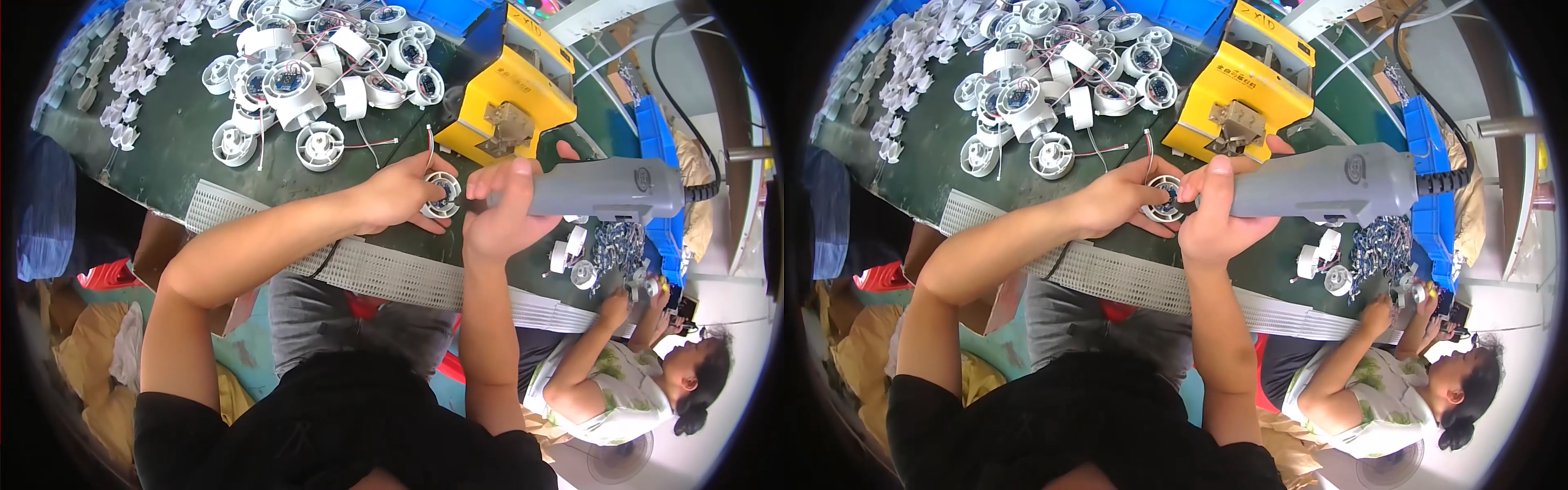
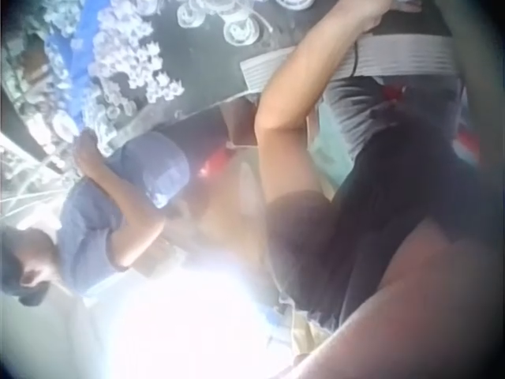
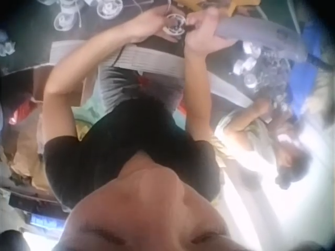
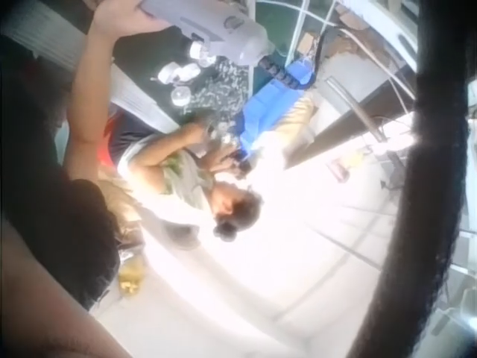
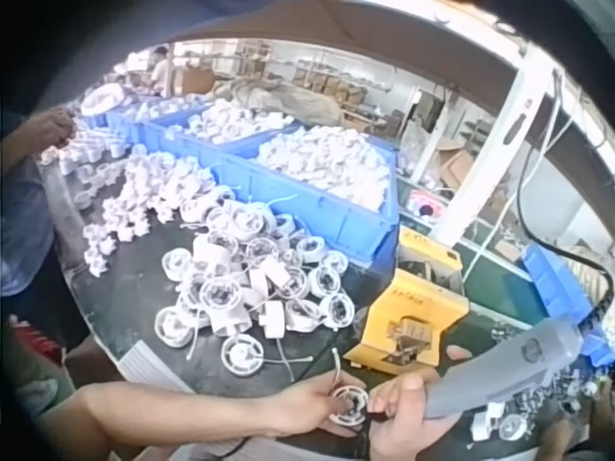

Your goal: The person assembles white circular electronic components by routing wires into plastic housings and securing them with an electric screwdriver.

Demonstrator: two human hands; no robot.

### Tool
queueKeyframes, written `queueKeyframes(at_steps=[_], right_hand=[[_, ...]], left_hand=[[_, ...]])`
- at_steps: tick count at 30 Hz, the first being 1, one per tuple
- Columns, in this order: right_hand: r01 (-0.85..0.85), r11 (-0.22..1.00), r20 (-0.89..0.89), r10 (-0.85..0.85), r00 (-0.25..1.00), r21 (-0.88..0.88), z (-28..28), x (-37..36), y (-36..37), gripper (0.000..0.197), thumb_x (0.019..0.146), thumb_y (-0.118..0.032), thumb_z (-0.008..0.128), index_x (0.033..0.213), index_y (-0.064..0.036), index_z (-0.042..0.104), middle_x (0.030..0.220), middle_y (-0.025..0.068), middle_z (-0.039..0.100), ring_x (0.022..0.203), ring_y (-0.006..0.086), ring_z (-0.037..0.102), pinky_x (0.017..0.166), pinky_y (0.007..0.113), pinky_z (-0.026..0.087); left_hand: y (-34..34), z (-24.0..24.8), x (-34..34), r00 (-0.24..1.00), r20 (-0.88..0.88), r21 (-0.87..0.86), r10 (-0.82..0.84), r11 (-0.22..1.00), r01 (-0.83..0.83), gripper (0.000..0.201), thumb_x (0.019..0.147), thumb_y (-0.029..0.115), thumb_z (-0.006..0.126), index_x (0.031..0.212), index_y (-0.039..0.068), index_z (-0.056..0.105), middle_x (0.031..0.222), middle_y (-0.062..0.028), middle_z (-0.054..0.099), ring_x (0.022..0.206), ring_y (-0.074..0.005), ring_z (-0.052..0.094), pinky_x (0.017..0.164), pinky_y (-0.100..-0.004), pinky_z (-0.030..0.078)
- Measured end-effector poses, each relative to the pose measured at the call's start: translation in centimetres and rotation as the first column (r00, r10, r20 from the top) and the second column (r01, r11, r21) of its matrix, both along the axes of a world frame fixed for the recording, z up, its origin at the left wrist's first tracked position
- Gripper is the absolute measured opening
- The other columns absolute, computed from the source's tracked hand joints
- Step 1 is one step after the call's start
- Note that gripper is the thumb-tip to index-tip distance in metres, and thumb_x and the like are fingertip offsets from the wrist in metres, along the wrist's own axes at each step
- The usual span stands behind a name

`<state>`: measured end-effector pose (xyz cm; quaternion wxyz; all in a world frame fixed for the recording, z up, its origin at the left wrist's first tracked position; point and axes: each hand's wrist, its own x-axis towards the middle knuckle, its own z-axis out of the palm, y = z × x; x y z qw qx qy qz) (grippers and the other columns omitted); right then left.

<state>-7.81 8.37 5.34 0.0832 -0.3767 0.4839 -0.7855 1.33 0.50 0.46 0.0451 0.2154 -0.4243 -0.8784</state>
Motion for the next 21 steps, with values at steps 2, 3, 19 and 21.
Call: queueKeyframes(at_steps=[2,3,19,21], right_hand=[[-0.007,1.0,0.0,0.007,1.0,0.003,0.1,0.1,0.0,0.049,0.089,-0.002,0.05,0.134,-0.0041,0.03,0.062,0.0052,0.045,0.045,0.0145,0.046,0.042,0.03,0.041],[-0.011,1.0,-0.002,0.011,1.0,0.005,0.1,0.1,-0.1,0.049,0.089,-0.002,0.051,0.133,-0.0037,0.03,0.062,0.0052,0.045,0.045,0.0146,0.046,0.042,0.03,0.042],[-0.213,0.96,-0.251,0.255,0.934,0.183,-1.0,-2.3,2.0,0.05,0.09,-0.007,0.057,0.13,0.003,0.03,0.083,0.0085,0.059,0.069,0.0148,0.059,0.071,0.028,0.049],[-0.178,0.943,-0.429,0.289,0.856,0.282,1.0,-6.4,5.1,0.06,0.087,-0.027,0.07,0.133,0.004,0.047,0.117,0.0116,0.055,0.107,0.0212,0.053,0.092,0.036,0.044]], left_hand=[[-0.1,0.0,0.0,1.0,0.004,0.001,0.002,1.0,-0.002,0.03,0.094,0.003,0.048,0.124,-0.001,0.043,0.11,-0.0155,0.054,0.088,-0.0251,0.066,0.077,-0.0386,0.06],[-0.1,0.0,0.0,1.0,0.008,-0.001,0.0,1.0,0.0,0.03,0.094,0.003,0.048,0.123,-0.001,0.043,0.11,-0.0153,0.054,0.088,-0.025,0.066,0.077,-0.0386,0.06],[-0.5,0.1,0.5,0.999,-0.045,-0.271,-0.002,0.962,-0.011,0.029,0.094,0.004,0.049,0.122,0.001,0.048,0.113,-0.0142,0.056,0.1,-0.0209,0.062,0.08,-0.0391,0.059],[-2.3,1.3,1.9,0.958,-0.193,-0.935,0.21,0.258,-0.245,0.032,0.085,-0.002,0.052,0.116,0.004,0.056,0.101,-0.0194,0.063,0.092,-0.0355,0.065,0.08,-0.0422,0.053]])
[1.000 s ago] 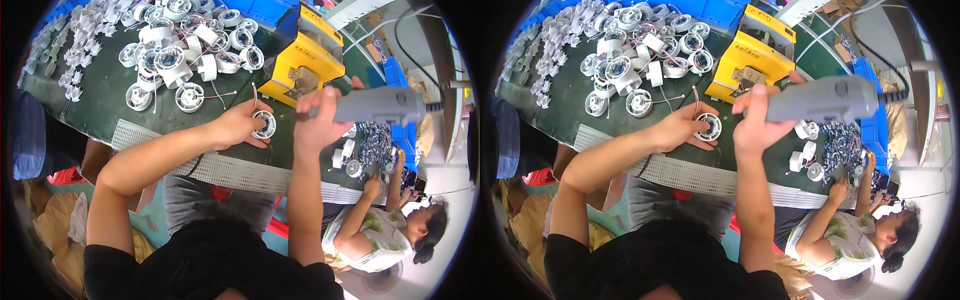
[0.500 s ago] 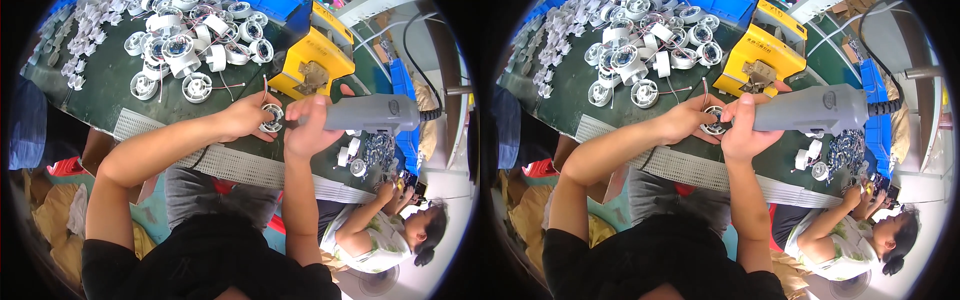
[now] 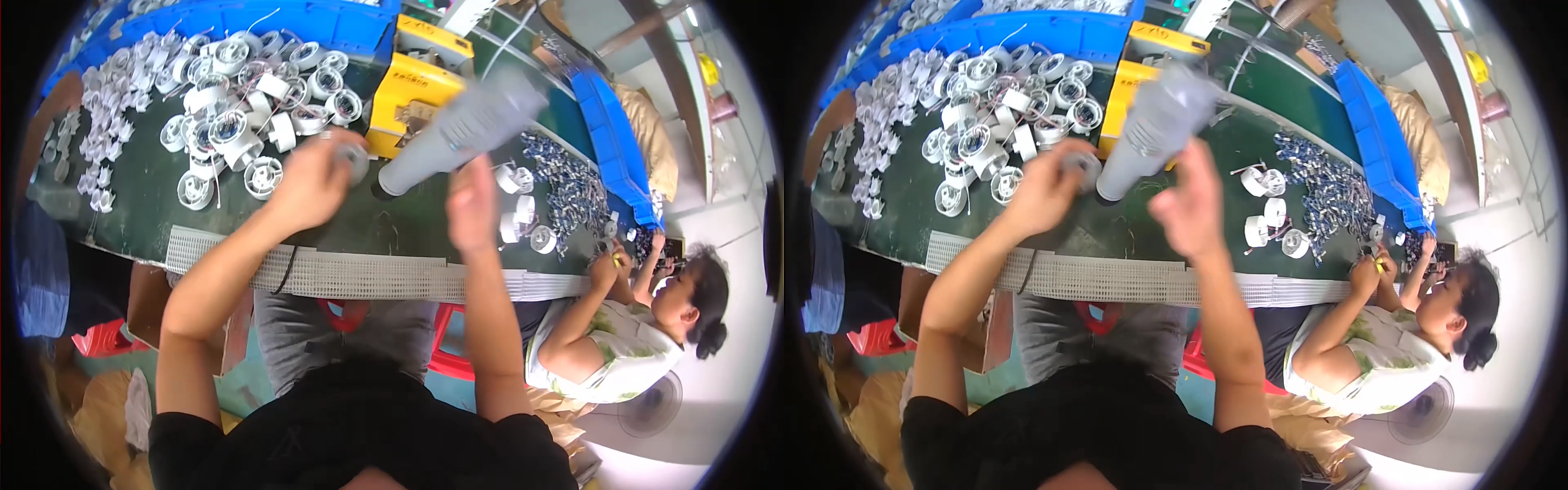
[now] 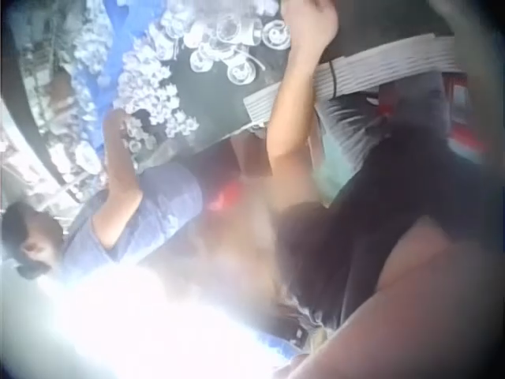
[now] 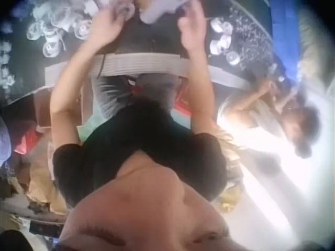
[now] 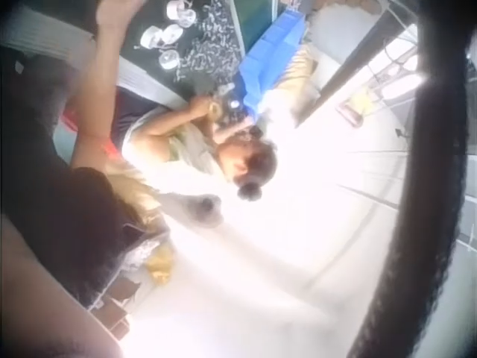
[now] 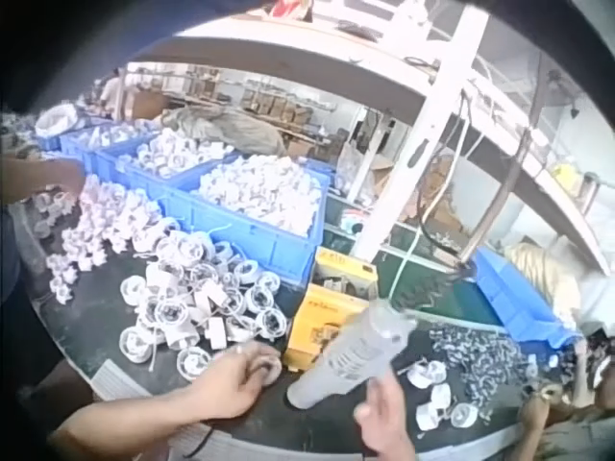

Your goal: The person assembles white circular electronic components by routing wires into plastic housings and securing them with an electric screwdriver.

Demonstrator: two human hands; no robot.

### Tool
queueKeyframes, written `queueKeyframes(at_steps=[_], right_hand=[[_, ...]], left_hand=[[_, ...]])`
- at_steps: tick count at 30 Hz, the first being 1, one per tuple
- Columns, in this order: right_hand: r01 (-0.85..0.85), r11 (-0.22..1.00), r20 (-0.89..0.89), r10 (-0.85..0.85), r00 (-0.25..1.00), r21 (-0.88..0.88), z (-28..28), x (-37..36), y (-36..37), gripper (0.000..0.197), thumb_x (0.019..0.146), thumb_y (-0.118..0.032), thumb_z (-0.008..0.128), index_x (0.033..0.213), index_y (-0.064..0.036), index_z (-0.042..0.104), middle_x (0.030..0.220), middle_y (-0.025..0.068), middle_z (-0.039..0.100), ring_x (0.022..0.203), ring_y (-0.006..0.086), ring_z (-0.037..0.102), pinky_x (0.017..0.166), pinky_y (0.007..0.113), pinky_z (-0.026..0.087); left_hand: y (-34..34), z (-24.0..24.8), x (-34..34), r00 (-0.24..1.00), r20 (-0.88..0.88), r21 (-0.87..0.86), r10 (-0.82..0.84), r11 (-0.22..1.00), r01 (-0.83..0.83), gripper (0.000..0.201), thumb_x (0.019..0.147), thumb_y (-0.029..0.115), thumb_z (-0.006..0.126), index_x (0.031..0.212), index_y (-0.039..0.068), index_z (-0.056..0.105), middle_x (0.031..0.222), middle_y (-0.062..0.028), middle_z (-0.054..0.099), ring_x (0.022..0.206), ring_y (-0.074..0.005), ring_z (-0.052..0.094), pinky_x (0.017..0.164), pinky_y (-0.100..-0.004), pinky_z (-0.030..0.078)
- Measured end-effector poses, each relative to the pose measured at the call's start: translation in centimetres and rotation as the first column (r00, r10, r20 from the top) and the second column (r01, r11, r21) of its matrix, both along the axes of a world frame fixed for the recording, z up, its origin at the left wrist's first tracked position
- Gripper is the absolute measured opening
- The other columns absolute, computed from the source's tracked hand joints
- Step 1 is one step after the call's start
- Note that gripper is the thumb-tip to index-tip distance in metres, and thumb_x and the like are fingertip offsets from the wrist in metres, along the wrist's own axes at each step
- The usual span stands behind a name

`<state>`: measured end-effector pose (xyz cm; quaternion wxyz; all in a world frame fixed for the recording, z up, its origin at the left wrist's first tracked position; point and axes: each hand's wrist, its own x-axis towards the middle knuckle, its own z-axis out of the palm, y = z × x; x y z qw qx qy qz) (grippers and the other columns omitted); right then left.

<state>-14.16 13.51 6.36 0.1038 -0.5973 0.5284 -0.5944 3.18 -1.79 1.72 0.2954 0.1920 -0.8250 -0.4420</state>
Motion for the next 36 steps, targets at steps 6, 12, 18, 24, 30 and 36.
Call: queueKeyframes(at_steps=[6,12,18,24,30,36], right_hand=[[0.932,0.334,-0.914,-0.317,0.251,0.14,-1.8,-10.3,6.6,0.029,0.074,-0.023,0.075,0.096,-0.0059,0.068,0.098,0.0109,0.067,0.093,0.0319,0.06,0.086,0.043,0.046],[0.703,0.621,-0.439,-0.555,0.707,0.347,-1.9,-2.5,5.7,0.019,0.078,-0.016,0.073,0.089,-0.0021,0.066,0.085,0.0134,0.065,0.082,0.0278,0.06,0.075,0.04,0.048],[0.457,0.847,0.019,-0.48,0.877,0.272,-2.9,6.7,6.7,0.02,0.076,-0.008,0.077,0.092,-0.0016,0.066,0.088,0.0088,0.064,0.074,0.016,0.058,0.066,0.028,0.047],[0.397,0.893,-0.294,-0.329,0.897,0.212,0.2,2.1,4.3,0.024,0.086,-0.008,0.066,0.109,0.0,0.065,0.112,0.0167,0.064,0.103,0.0303,0.061,0.089,0.036,0.048],[0.237,0.857,0.061,-0.296,0.953,0.458,-2.2,2.3,5.0,0.017,0.088,-0.009,0.067,0.099,0.0035,0.065,0.084,0.0083,0.065,0.077,0.0168,0.062,0.071,0.028,0.048],[0.183,0.94,0.116,-0.223,0.968,0.287,-3.1,4.3,4.9,0.007,0.085,-0.001,0.062,0.083,0.0029,0.057,0.079,0.0061,0.057,0.081,0.0161,0.052,0.073,0.029,0.042]], left_hand=[[-1.9,3.9,1.0,0.832,-0.276,-0.59,0.481,0.598,-0.542,0.072,0.074,0.002,0.069,0.14,0.014,0.045,0.152,-0.0217,0.027,0.141,-0.0481,0.017,0.114,-0.058,0.017],[3.9,0.0,-0.5,0.918,-0.151,0.362,-0.366,0.844,0.396,0.049,0.092,0.025,0.066,0.131,0.001,0.05,0.119,-0.0161,0.062,0.107,-0.0214,0.063,0.091,-0.0341,0.052],[4.5,-0.3,-1.6,0.696,-0.37,0.765,-0.615,0.223,0.604,0.051,0.101,0.028,0.052,0.145,0.005,0.038,0.133,-0.0092,0.052,0.119,-0.0166,0.053,0.102,-0.0357,0.045],[3.9,0.4,-1.1,0.706,-0.389,0.816,-0.592,0.135,0.562,0.045,0.1,0.025,0.054,0.139,0.005,0.045,0.127,-0.0061,0.055,0.112,-0.0137,0.057,0.099,-0.0308,0.046],[2.5,0.7,-0.8,0.7,-0.488,0.815,-0.521,0.015,0.579,0.042,0.099,0.029,0.054,0.132,0.003,0.048,0.12,-0.0071,0.059,0.11,-0.018,0.06,0.094,-0.0382,0.051],[2.2,-0.3,-1.2,0.768,-0.482,0.851,-0.421,-0.014,0.526,0.04,0.103,0.033,0.042,0.13,0.005,0.053,0.114,-0.0059,0.062,0.104,-0.0158,0.061,0.082,-0.0352,0.053]])
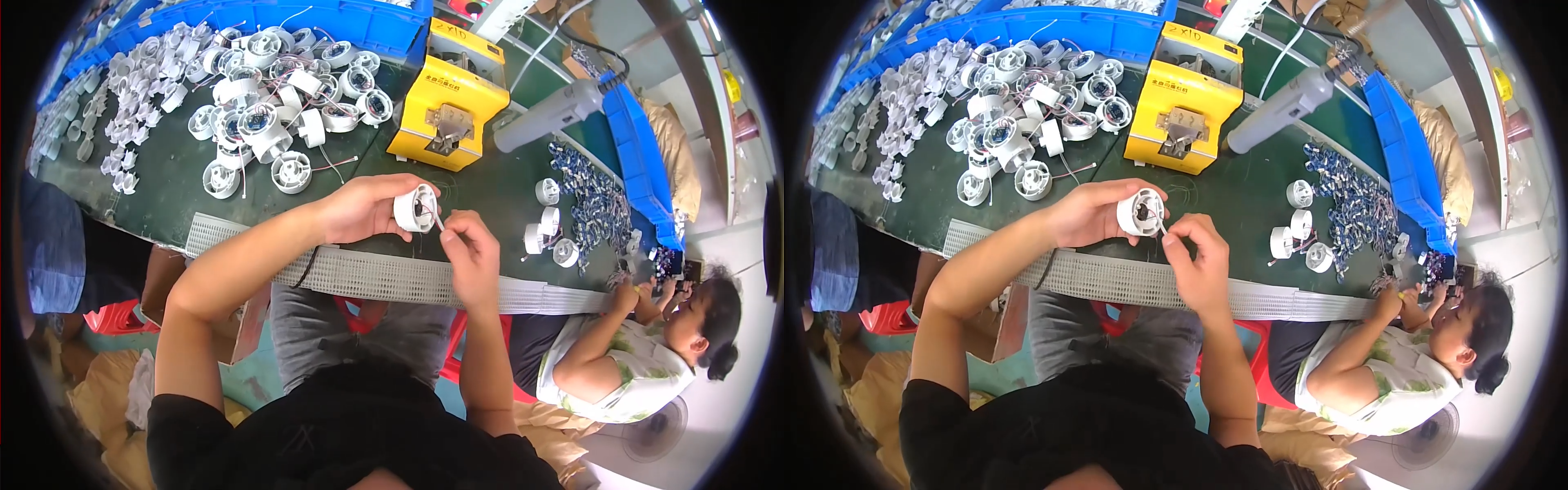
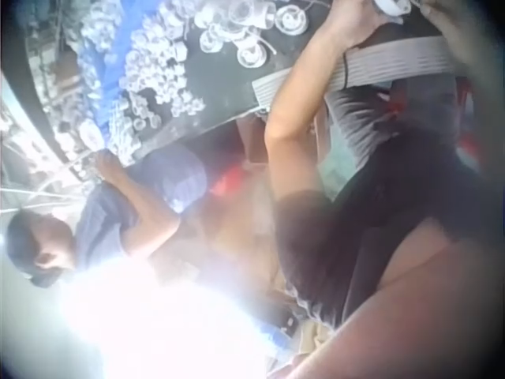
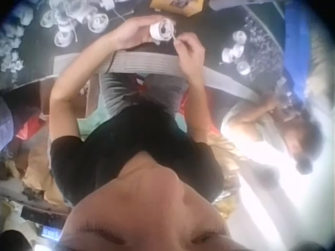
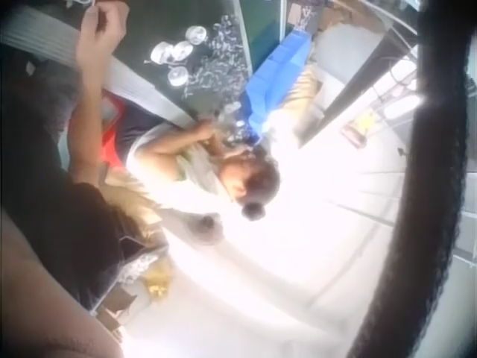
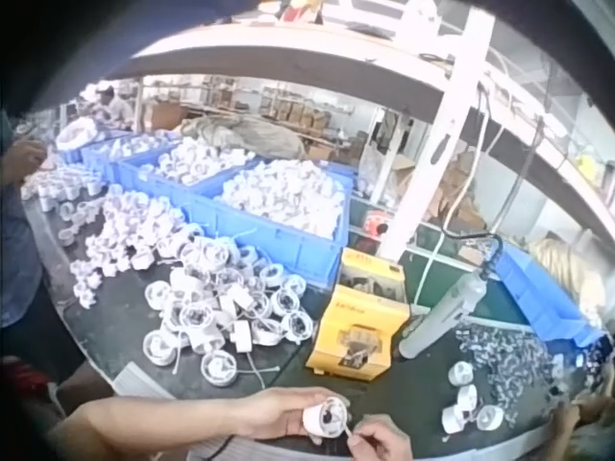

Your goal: The person assembles white circular electronic components by routing wires into plastic housings and securing them with an electric screwdriver.

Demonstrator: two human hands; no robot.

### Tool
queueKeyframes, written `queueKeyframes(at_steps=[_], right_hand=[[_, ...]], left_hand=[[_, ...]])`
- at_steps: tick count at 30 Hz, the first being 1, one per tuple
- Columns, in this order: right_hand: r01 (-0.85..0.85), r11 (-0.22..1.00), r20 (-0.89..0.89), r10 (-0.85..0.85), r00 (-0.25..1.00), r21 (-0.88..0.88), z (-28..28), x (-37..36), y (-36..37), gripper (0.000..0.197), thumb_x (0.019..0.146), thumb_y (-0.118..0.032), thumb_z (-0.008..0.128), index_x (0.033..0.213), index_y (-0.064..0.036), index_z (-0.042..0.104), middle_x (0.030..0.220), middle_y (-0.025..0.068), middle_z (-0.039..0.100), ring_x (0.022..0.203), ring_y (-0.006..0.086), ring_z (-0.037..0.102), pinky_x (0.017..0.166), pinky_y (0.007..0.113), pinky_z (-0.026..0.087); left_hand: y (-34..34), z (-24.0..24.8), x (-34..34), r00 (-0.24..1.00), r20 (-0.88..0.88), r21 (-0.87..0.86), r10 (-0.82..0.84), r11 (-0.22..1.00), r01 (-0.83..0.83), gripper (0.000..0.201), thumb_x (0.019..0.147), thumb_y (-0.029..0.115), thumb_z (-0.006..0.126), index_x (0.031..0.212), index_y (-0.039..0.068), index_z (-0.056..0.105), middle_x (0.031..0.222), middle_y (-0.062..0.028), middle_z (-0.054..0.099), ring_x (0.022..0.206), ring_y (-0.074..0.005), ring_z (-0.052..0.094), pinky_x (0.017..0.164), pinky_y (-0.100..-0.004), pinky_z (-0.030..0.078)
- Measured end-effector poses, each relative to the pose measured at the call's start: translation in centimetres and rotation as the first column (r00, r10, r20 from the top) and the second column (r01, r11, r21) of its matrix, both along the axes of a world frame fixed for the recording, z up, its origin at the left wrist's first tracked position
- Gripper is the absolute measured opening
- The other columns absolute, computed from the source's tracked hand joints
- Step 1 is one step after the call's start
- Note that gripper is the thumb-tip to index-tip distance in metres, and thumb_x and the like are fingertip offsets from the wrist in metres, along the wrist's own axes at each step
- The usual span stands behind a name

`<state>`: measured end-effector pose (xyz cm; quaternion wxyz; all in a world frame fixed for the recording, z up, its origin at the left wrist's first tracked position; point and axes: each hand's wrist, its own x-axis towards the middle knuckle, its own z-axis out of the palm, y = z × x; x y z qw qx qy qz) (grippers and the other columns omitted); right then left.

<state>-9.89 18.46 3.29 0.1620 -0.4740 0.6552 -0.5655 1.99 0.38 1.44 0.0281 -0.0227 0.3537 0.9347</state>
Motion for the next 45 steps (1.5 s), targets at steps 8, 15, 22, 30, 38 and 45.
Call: queueKeyframes(at_steps=[8,15,22,30,38,45], right_hand=[[0.164,0.982,0.125,-0.175,0.977,0.096,-1.5,1.0,-1.2,0.009,0.086,-0.005,0.063,0.085,0.0036,0.06,0.077,0.0081,0.057,0.073,0.0162,0.053,0.069,0.029,0.043],[0.234,0.942,-0.477,-0.325,0.816,-0.243,-1.0,-0.3,-0.4,0.03,0.075,0.008,0.073,0.103,-0.001,0.065,0.108,0.0124,0.056,0.087,0.0197,0.066,0.073,0.028,0.056],[0.133,0.956,-0.667,-0.277,0.692,-0.26,0.6,-1.9,-0.8,0.028,0.073,0.004,0.078,0.099,0.0027,0.07,0.116,0.0166,0.064,0.085,0.0209,0.07,0.072,0.028,0.057],[0.054,0.988,-0.139,-0.074,0.988,-0.145,1.5,-0.4,-2.4,0.019,0.086,0.0,0.068,0.104,0.0036,0.07,0.097,0.0062,0.061,0.072,0.0099,0.055,0.064,0.021,0.045],[0.143,0.976,0.29,-0.091,0.953,-0.163,-0.1,1.8,-4.0,0.025,0.082,0.005,0.072,0.106,0.003,0.07,0.091,0.0068,0.067,0.076,0.0082,0.061,0.062,0.02,0.048],[0.177,0.971,-0.092,-0.193,0.977,-0.159,0.5,2.6,-4.0,0.023,0.08,0.0,0.075,0.103,0.0009,0.072,0.091,0.0101,0.067,0.076,0.0131,0.06,0.065,0.024,0.047]], left_hand=[[0.4,0.2,-0.3,0.999,0.032,-0.06,-0.029,0.998,0.031,0.044,0.099,0.028,0.052,0.136,0.005,0.048,0.121,-0.0069,0.059,0.109,-0.0175,0.059,0.087,-0.0351,0.051],[0.0,0.4,0.0,0.993,0.004,0.034,0.119,0.992,-0.119,0.042,0.096,0.022,0.057,0.134,0.006,0.05,0.131,-0.0101,0.055,0.118,-0.0228,0.057,0.095,-0.0429,0.051],[0.2,0.6,0.1,0.984,0.029,0.201,0.173,0.964,-0.175,0.03,0.098,0.021,0.054,0.124,0.006,0.056,0.124,-0.0068,0.059,0.111,-0.0211,0.06,0.093,-0.0467,0.052],[0.1,0.3,0.0,0.93,-0.116,0.131,0.35,0.933,-0.335,0.034,0.096,0.015,0.056,0.128,0.006,0.055,0.131,-0.0078,0.056,0.118,-0.0199,0.056,0.1,-0.0381,0.045],[0.3,0.7,0.0,0.934,-0.244,0.139,0.262,0.962,-0.233,0.05,0.091,0.014,0.057,0.138,0.002,0.048,0.141,-0.0119,0.049,0.134,-0.0251,0.043,0.11,-0.0411,0.034],[0.6,0.6,0.3,0.928,-0.287,0.118,0.236,0.97,-0.21,0.055,0.094,0.015,0.051,0.145,-0.001,0.036,0.148,-0.0137,0.04,0.139,-0.0253,0.034,0.114,-0.0419,0.028]])
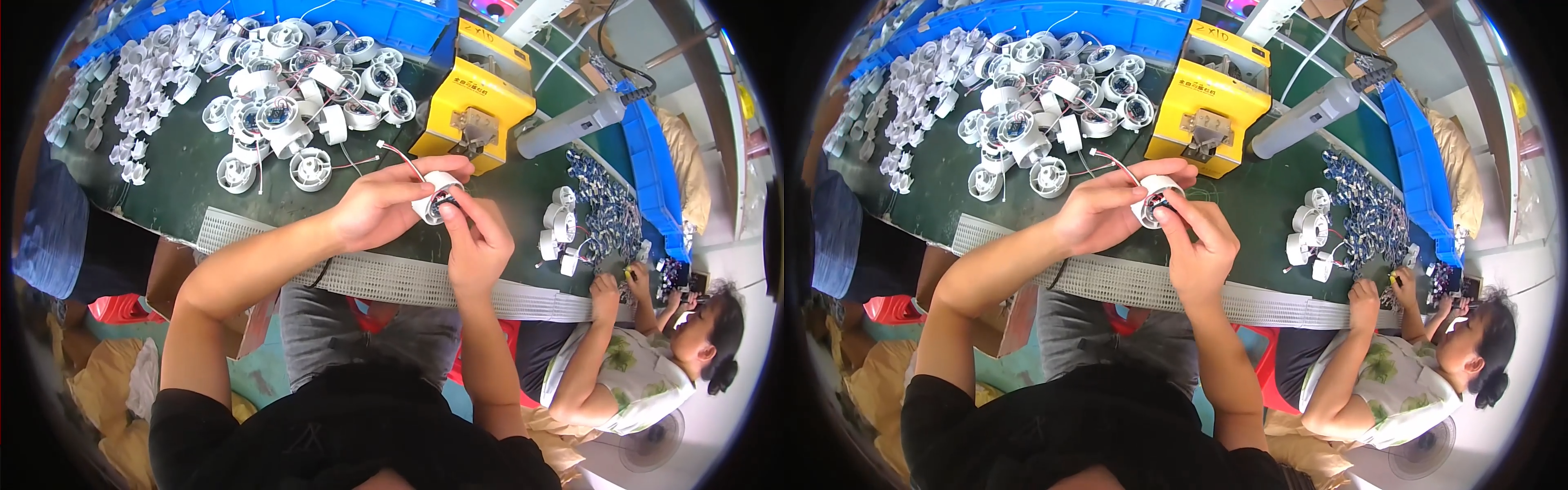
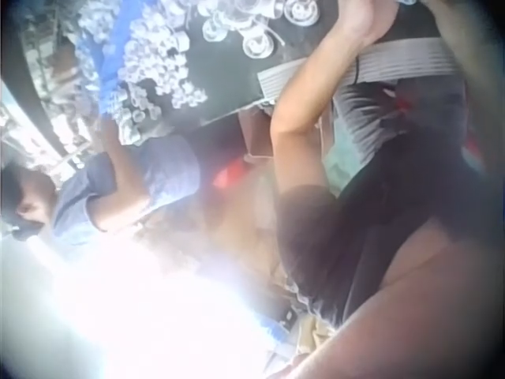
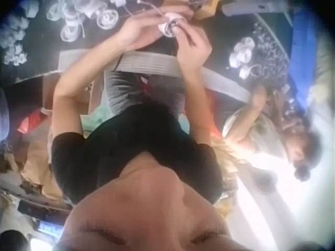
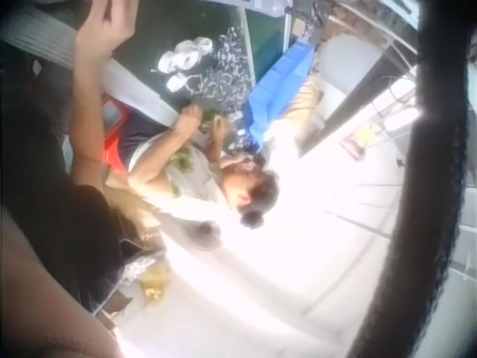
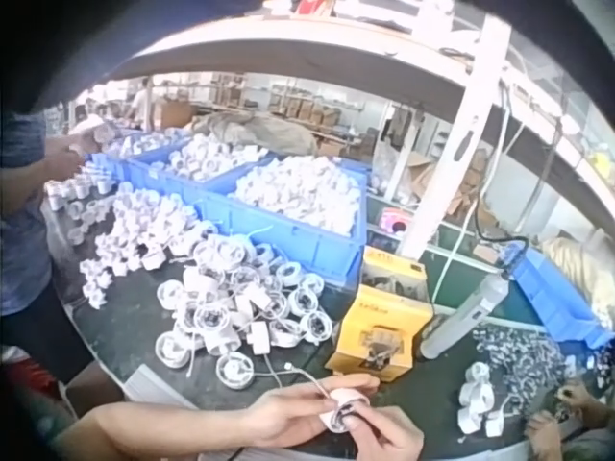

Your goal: The person assembles white circular electronic components by routing wires into plastic housings and securing them with an electric screwdriver.

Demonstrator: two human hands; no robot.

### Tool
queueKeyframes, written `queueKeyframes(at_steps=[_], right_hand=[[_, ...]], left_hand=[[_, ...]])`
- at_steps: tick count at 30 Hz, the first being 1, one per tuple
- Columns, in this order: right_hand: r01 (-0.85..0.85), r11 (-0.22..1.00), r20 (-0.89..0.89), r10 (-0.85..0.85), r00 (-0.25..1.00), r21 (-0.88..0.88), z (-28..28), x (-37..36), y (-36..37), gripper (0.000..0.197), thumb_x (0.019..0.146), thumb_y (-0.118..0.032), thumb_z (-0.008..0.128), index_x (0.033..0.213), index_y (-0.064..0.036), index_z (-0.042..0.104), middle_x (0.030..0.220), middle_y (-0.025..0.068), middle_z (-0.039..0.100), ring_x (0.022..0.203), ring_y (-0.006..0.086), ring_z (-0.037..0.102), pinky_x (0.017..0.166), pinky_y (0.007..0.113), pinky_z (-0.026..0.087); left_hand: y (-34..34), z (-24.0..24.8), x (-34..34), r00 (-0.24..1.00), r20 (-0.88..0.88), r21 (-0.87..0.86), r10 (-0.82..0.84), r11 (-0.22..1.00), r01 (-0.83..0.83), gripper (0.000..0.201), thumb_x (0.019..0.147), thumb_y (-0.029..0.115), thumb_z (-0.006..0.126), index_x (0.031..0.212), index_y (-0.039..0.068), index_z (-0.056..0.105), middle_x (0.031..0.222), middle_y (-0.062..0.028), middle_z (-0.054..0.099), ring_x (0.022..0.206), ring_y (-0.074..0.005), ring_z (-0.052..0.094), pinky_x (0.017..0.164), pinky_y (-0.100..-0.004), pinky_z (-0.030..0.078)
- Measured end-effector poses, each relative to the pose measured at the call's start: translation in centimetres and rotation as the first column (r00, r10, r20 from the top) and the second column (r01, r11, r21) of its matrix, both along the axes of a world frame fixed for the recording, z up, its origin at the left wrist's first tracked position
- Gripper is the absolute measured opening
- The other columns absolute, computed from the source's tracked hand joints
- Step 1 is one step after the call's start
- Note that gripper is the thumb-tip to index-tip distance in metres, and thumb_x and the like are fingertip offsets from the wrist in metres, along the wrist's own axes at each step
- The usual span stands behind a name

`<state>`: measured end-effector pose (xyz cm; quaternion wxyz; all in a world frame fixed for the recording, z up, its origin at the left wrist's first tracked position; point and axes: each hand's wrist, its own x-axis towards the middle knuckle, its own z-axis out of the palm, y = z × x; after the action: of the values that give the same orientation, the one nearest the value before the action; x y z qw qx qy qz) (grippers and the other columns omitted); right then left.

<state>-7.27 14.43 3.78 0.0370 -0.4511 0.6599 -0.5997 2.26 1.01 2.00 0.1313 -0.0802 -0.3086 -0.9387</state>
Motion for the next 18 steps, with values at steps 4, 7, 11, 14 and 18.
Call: queueKeyframes(at_steps=[4,7,11,14,18], right_hand=[[0.077,0.997,-0.071,-0.077,0.994,-0.003,-0.3,0.6,-0.1,0.025,0.076,-0.002,0.078,0.101,-0.0006,0.073,0.098,0.0083,0.059,0.082,0.0162,0.058,0.071,0.026,0.046],[0.051,0.985,-0.034,-0.058,0.998,-0.162,-1.2,0.1,-1.0,0.045,0.074,-0.001,0.08,0.116,-0.0011,0.063,0.114,0.0105,0.051,0.092,0.0183,0.057,0.084,0.031,0.047],[-0.192,0.974,0.38,0.224,0.898,-0.122,-1.9,-1.7,-0.3,0.035,0.081,0.004,0.072,0.113,0.003,0.058,0.116,0.0105,0.055,0.101,0.0168,0.061,0.084,0.029,0.052],[-0.207,0.973,0.377,0.154,0.913,0.104,-2.5,-3.5,0.2,0.025,0.086,0.002,0.067,0.11,0.0035,0.059,0.112,0.0109,0.06,0.099,0.0158,0.062,0.081,0.027,0.053],[0.388,0.903,-0.114,-0.411,0.904,-0.184,-0.4,-7.7,-1.8,0.063,0.082,-0.01,0.075,0.135,0.0009,0.042,0.128,0.0138,0.05,0.114,0.0226,0.053,0.096,0.035,0.045]], left_hand=[[0.3,0.0,0.2,1.0,-0.006,-0.012,0.024,1.0,-0.025,0.056,0.095,0.016,0.05,0.146,0.0,0.033,0.149,-0.014,0.038,0.14,-0.0251,0.034,0.114,-0.0425,0.027],[0.5,0.1,0.2,1.0,0.004,0.004,-0.007,1.0,0.007,0.06,0.096,0.016,0.049,0.15,0.003,0.026,0.15,-0.0136,0.036,0.14,-0.0249,0.032,0.114,-0.0409,0.026],[0.4,0.1,0.1,0.993,0.112,-0.353,0.048,0.936,-0.005,0.069,0.096,0.016,0.056,0.154,0.009,0.018,0.147,-0.0096,0.039,0.132,-0.0181,0.039,0.112,-0.0362,0.029],[-0.2,-0.1,-0.2,0.932,0.339,-0.583,0.128,0.806,0.101,0.058,0.096,0.013,0.058,0.148,0.006,0.033,0.125,-0.0071,0.056,0.105,-0.0125,0.057,0.086,-0.0296,0.053],[-0.5,-0.6,-0.4,0.877,0.454,-0.536,0.157,0.834,0.128,0.042,0.094,0.006,0.057,0.135,0.002,0.046,0.112,-0.0097,0.06,0.091,-0.015,0.063,0.07,-0.0299,0.062]])
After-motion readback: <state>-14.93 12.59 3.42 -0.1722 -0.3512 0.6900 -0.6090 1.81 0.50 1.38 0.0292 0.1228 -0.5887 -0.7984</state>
